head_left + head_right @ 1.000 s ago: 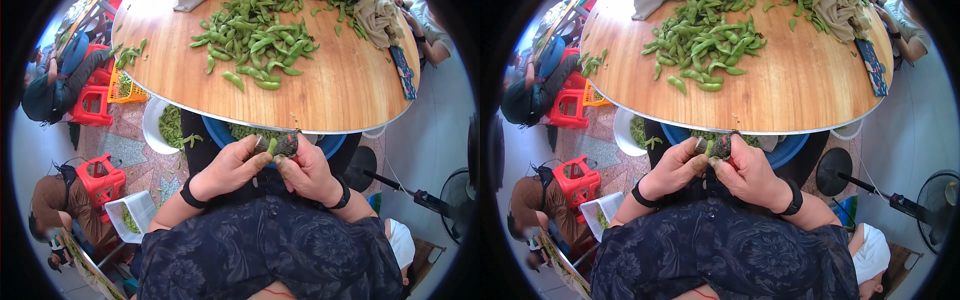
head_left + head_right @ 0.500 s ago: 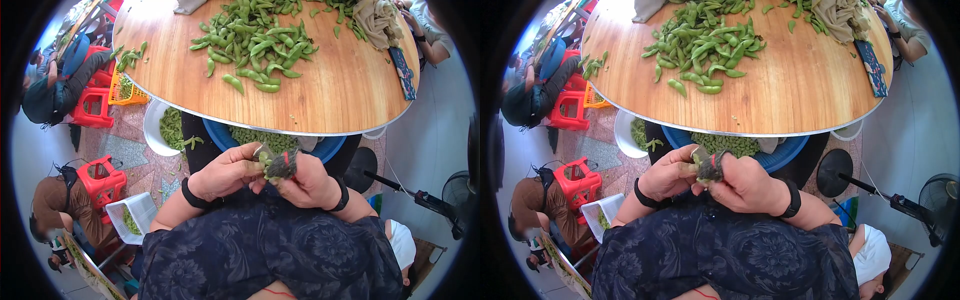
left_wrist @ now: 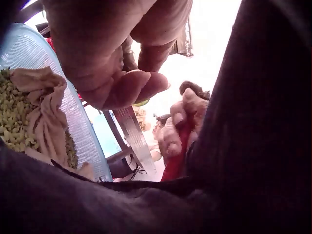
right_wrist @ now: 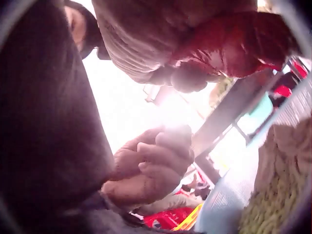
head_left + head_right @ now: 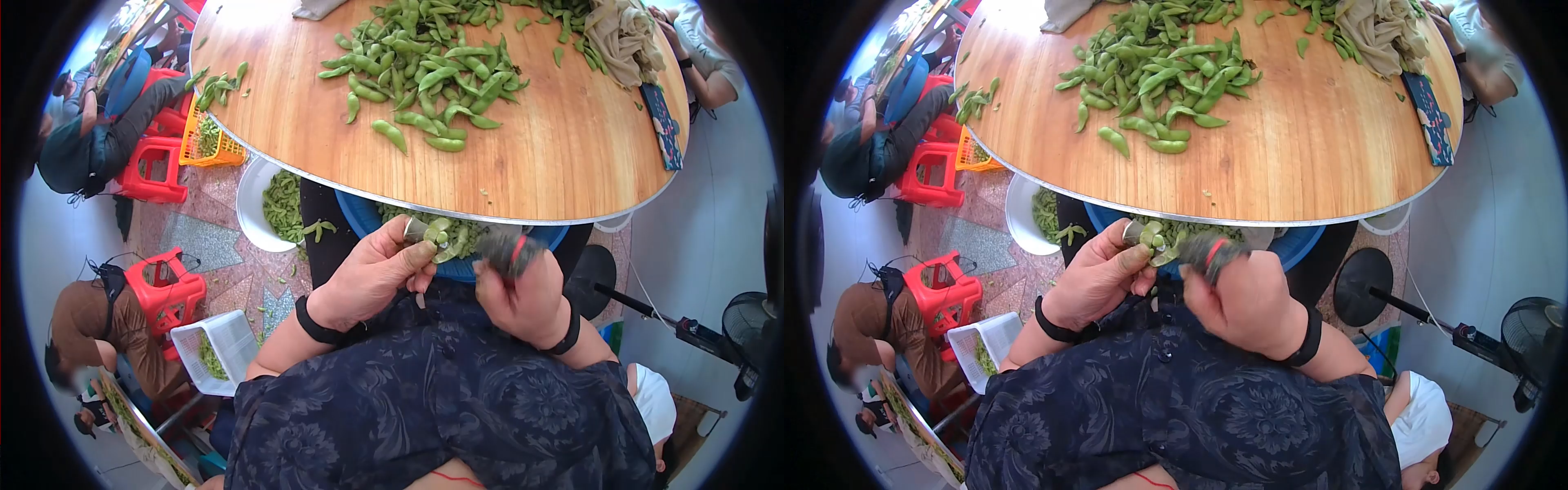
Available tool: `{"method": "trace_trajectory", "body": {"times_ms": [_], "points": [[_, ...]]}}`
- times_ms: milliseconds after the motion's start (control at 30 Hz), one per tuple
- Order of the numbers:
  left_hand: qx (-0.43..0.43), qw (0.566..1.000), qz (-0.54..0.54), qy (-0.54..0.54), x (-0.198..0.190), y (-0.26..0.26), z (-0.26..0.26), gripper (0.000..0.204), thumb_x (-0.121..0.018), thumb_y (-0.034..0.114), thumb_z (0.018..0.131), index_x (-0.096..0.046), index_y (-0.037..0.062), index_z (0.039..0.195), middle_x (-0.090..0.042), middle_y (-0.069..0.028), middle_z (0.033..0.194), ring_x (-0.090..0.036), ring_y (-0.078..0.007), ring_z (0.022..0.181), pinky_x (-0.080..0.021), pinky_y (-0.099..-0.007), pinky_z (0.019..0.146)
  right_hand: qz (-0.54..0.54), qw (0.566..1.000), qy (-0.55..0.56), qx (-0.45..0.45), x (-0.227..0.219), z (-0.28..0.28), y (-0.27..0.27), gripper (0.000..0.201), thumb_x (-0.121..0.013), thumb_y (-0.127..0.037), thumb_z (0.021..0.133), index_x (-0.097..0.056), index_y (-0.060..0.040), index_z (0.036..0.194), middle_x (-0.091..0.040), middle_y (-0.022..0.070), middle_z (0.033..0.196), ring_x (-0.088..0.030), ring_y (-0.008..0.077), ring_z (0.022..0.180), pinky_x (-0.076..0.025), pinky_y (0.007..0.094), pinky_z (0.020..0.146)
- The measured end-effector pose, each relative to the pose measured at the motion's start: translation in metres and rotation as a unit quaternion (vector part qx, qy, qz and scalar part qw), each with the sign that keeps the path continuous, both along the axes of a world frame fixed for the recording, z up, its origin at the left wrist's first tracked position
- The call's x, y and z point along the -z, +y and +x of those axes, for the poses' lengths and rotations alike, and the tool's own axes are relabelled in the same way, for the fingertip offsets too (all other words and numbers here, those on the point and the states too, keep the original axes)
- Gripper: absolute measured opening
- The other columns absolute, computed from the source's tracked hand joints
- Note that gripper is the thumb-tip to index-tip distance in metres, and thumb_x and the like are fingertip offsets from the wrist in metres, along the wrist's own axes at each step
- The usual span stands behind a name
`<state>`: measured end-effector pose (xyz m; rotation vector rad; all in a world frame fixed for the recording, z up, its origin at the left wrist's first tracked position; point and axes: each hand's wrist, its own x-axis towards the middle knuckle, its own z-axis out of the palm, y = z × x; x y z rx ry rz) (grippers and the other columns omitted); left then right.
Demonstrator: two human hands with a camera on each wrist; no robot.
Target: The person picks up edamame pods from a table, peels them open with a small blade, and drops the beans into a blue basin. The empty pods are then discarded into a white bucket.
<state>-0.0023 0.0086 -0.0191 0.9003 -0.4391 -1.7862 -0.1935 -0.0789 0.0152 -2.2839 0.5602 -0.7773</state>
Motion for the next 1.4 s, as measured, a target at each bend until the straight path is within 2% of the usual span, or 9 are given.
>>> {"method": "trace_trajectory", "body": {"times_ms": [67, 500, 767, 933, 1000, 1033, 1200, 1333, 1400], "points": [[0.015, 1.000, -0.007, -0.008, -0.001, -0.001, -0.001, 0.014, -0.054, 0.021, 0.097, -0.055, 0.0070, 0.100, -0.060, 0.0004, 0.083, -0.054, -0.0060, 0.066, -0.046, -0.0195, 0.058, -0.084, 0.994, 0.070, -0.025, 0.000, 0.006, 0.003, 0.031, -0.070, -0.010, 0.077, -0.054, 0.0010, 0.100, -0.058, 0.0118, 0.068, -0.061, 0.0287, 0.057, -0.048, 0.0352, 0.048], [0.024, 0.999, -0.010, 0.039, -0.004, 0.002, 0.001, 0.008, -0.056, 0.011, 0.095, -0.054, 0.0072, 0.102, -0.059, -0.0011, 0.084, -0.056, -0.0079, 0.069, -0.047, -0.0218, 0.062, 0.146, 0.989, -0.021, 0.029, 0.013, 0.017, 0.002, 0.016, -0.063, -0.004, 0.079, -0.052, 0.0007, 0.090, -0.058, 0.0180, 0.071, -0.061, 0.0348, 0.063, -0.050, 0.0399, 0.053], [-0.121, 0.988, -0.037, -0.088, -0.005, 0.040, 0.049, 0.015, -0.060, 0.006, 0.089, -0.053, 0.0022, 0.102, -0.057, -0.0049, 0.086, -0.053, -0.0121, 0.066, -0.044, -0.0239, 0.060, -0.073, 0.972, 0.221, -0.035, -0.008, 0.008, -0.011, 0.013, -0.061, -0.005, 0.078, -0.049, -0.0047, 0.084, -0.054, 0.0126, 0.064, -0.058, 0.0326, 0.055, -0.047, 0.0389, 0.047], [-0.321, 0.883, -0.026, -0.342, 0.027, 0.083, 0.115, 0.031, -0.060, 0.009, 0.091, -0.053, 0.0047, 0.121, -0.058, -0.0008, 0.095, -0.051, -0.0067, 0.073, -0.042, -0.0199, 0.065, -0.133, 0.967, 0.214, -0.034, -0.031, 0.044, -0.036, 0.015, -0.060, -0.004, 0.078, -0.048, -0.0037, 0.087, -0.053, 0.0134, 0.067, -0.059, 0.0321, 0.057, -0.048, 0.0386, 0.048], [-0.340, 0.708, 0.011, -0.619, 0.040, 0.094, 0.138, 0.035, -0.060, 0.009, 0.092, -0.052, 0.0046, 0.125, -0.056, 0.0004, 0.099, -0.048, -0.0057, 0.078, -0.041, -0.0201, 0.070, -0.165, 0.971, 0.172, -0.038, -0.035, 0.072, -0.048, 0.015, -0.056, -0.002, 0.079, -0.047, -0.0025, 0.091, -0.055, 0.0148, 0.076, -0.060, 0.0320, 0.061, -0.049, 0.0383, 0.050], [-0.321, 0.670, 0.026, -0.669, 0.035, 0.097, 0.141, 0.036, -0.058, 0.009, 0.093, -0.050, 0.0033, 0.128, -0.055, 0.0001, 0.106, -0.048, -0.0059, 0.085, -0.042, -0.0209, 0.075, -0.167, 0.970, 0.171, -0.037, -0.034, 0.085, -0.054, 0.015, -0.056, -0.002, 0.079, -0.047, -0.0025, 0.091, -0.055, 0.0148, 0.076, -0.060, 0.0320, 0.061, -0.049, 0.0383, 0.050], [-0.349, 0.811, -0.077, -0.463, 0.013, 0.068, 0.100, 0.030, -0.054, 0.007, 0.095, -0.053, 0.0018, 0.124, -0.056, 0.0001, 0.099, -0.051, -0.0056, 0.085, -0.043, -0.0199, 0.073, -0.207, 0.952, 0.225, -0.020, -0.022, 0.117, -0.063, 0.019, -0.055, -0.006, 0.081, -0.049, -0.0010, 0.098, -0.056, 0.0177, 0.087, -0.060, 0.0344, 0.066, -0.050, 0.0415, 0.055], [-0.095, 0.944, -0.081, -0.307, -0.010, 0.044, 0.073, 0.031, -0.048, 0.010, 0.098, -0.049, 0.0002, 0.128, -0.060, -0.0050, 0.106, -0.058, -0.0097, 0.090, -0.048, -0.0225, 0.073, -0.069, 0.992, 0.102, -0.031, -0.018, 0.102, -0.057, 0.021, -0.056, -0.005, 0.081, -0.049, -0.0003, 0.100, -0.057, 0.0192, 0.086, -0.061, 0.0354, 0.071, -0.050, 0.0410, 0.059], [-0.091, 0.974, -0.113, -0.172, -0.017, 0.021, 0.049, 0.035, -0.046, 0.012, 0.099, -0.045, -0.0004, 0.132, -0.060, -0.0065, 0.112, -0.059, -0.0111, 0.095, -0.049, -0.0233, 0.077, 0.035, 0.995, 0.088, -0.026, -0.028, 0.091, -0.043, 0.026, -0.060, -0.008, 0.079, -0.051, -0.0007, 0.102, -0.057, 0.0182, 0.083, -0.060, 0.0359, 0.072, -0.049, 0.0401, 0.061]]}}
